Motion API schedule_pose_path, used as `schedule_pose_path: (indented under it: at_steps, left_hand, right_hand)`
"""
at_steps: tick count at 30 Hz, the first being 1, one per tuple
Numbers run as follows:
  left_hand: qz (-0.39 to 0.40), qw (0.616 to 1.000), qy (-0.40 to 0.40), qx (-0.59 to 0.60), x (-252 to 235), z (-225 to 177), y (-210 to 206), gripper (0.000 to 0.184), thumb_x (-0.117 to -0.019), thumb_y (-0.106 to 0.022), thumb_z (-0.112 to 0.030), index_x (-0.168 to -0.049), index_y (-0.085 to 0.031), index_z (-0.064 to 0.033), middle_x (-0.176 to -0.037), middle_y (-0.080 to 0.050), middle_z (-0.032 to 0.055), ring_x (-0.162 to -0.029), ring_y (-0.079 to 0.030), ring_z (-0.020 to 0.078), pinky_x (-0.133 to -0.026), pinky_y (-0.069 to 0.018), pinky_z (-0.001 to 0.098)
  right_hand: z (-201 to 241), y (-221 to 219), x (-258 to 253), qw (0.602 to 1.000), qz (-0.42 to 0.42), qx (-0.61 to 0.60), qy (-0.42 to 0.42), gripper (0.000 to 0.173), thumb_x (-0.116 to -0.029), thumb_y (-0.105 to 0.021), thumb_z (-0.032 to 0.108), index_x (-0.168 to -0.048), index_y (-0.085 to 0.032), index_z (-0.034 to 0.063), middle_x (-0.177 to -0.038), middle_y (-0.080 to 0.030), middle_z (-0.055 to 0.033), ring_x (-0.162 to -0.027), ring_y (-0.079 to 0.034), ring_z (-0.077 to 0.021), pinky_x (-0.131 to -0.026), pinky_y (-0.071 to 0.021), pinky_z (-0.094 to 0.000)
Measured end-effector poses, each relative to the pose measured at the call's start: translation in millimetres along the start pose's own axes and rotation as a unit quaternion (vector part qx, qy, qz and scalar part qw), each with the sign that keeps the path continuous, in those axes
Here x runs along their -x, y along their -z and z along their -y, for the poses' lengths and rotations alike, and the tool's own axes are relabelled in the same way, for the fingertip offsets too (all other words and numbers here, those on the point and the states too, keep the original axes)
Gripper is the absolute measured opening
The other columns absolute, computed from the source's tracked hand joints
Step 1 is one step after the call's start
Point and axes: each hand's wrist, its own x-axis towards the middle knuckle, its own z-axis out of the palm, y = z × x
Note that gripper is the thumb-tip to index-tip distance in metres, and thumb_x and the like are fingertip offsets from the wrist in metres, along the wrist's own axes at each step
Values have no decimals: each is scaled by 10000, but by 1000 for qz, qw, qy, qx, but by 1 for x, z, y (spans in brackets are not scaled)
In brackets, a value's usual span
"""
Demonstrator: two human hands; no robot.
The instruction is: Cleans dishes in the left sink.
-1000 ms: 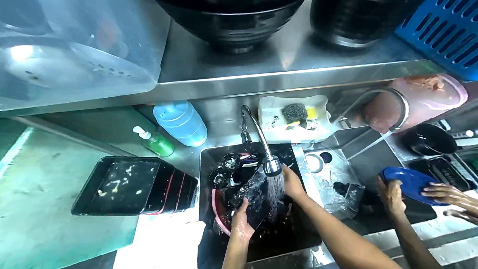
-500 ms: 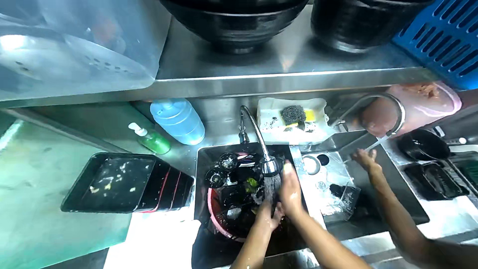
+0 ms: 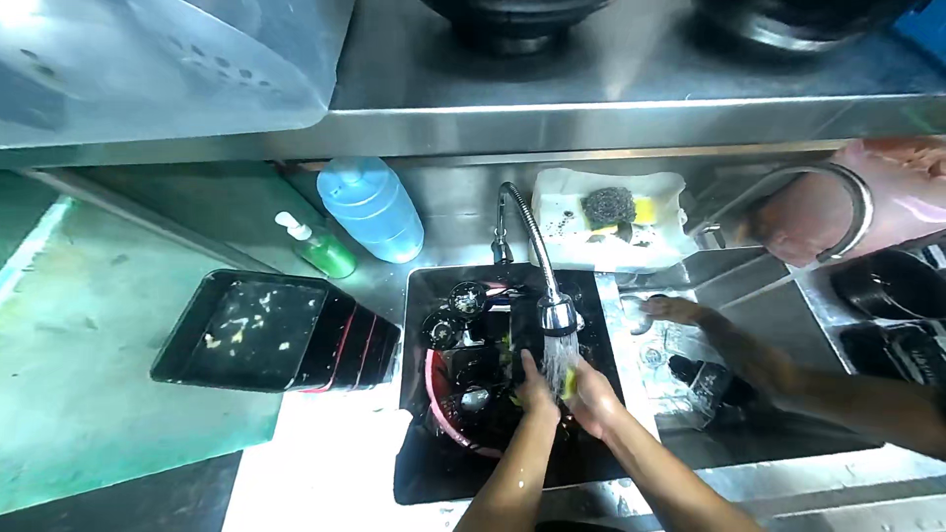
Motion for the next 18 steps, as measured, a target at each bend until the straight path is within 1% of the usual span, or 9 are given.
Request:
schedule_pose_path:
  at_steps: [2, 4, 6, 7, 9, 11, 13, 15, 18]
  left_hand:
    - [3, 1000, -21, 1, 10, 2, -7, 758, -996, -576, -572, -1456, -451, 18, -1387, -559, 259, -1283, -547, 373, -1051, -471, 577]
    - [61, 989, -109, -74, 21, 3, -11, 563, -1047, -586, -346, -1448, -446, 24, -1373, -572, 244, -1273, -563, 328, -1069, -483, 512]
    - [142, 950, -176, -217, 13, 0, -5, 528, -1053, -573, -320, -1436, -482, 33, -1330, -605, 241, -1226, -604, 317, -1045, -506, 498]
    - [158, 923, -205, -286, -1, -2, 2, 499, -1055, -563, -337, -1387, -534, 34, -1217, -661, 227, -1103, -675, 305, -948, -575, 487]
    - [133, 875, -229, -405, -40, -21, 24, 472, -1049, -550, -323, -1376, -555, 17, -1215, -678, 218, -1112, -676, 318, -979, -554, 515]
    - [60, 844, -199, -494, -82, -47, 49, 524, -1032, -575, -320, -1444, -488, -6, -1283, -647, 245, -1193, -639, 380, -1037, -498, 579]
    - [8, 804, -149, -575, -115, -68, 69, 635, -1034, -555, -360, -1562, -343, -76, -1330, -632, 239, -1225, -628, 393, -1045, -487, 591]
    - [-8, 766, -110, -634, -137, -80, 79, 709, -1041, -524, -407, -1627, -201, -173, -1328, -638, 223, -1221, -633, 388, -1025, -497, 589]
    - [-22, 731, -95, -676, -148, -83, 84, 684, -1052, -465, -475, -1638, -165, -291, -1314, -657, 186, -1203, -645, 375, -989, -510, 600]
  right_hand:
    - [-1, 14, -5, 994, 4, 83, 68, 563, -1052, -506, 450, -1476, -460, 84, -1274, -648, -135, -1125, -654, -223, -928, -572, -429]
    - [0, 27, -11, 984, -54, 117, 126, 579, -963, -677, 314, -1447, -466, 76, -1228, -652, -151, -1057, -675, -235, -860, -597, -436]
    - [9, 46, -13, 972, -133, 96, 168, 521, -931, -681, 102, -1414, -491, 60, -1202, -665, -174, -1014, -700, -261, -818, -621, -461]
    - [17, 58, -12, 964, -175, 82, 180, 515, -933, -654, 56, -1421, -488, 57, -1187, -673, -185, -986, -713, -275, -792, -631, -477]
    - [37, 86, -6, 942, -253, 95, 201, 540, -947, -622, 40, -1458, -448, 42, -1156, -668, -209, -927, -713, -291, -726, -626, -490]
    - [55, 121, 0, 906, -312, 182, 221, 558, -939, -646, 53, -1461, -450, 31, -1222, -637, -207, -1011, -682, -273, -816, -602, -481]
    - [68, 157, 0, 864, -342, 283, 238, 606, -919, -656, 66, -1484, -443, 17, -1332, -599, -220, -1163, -630, -289, -961, -546, -506]
    - [77, 182, -7, 838, -355, 341, 236, 615, -912, -654, 81, -1491, -452, 31, -1371, -586, -222, -1226, -607, -308, -1017, -515, -532]
    - [83, 202, -29, 876, -347, 287, 175, 519, -950, -643, 84, -1454, -521, 59, -1321, -616, -208, -1173, -625, -304, -966, -528, -533]
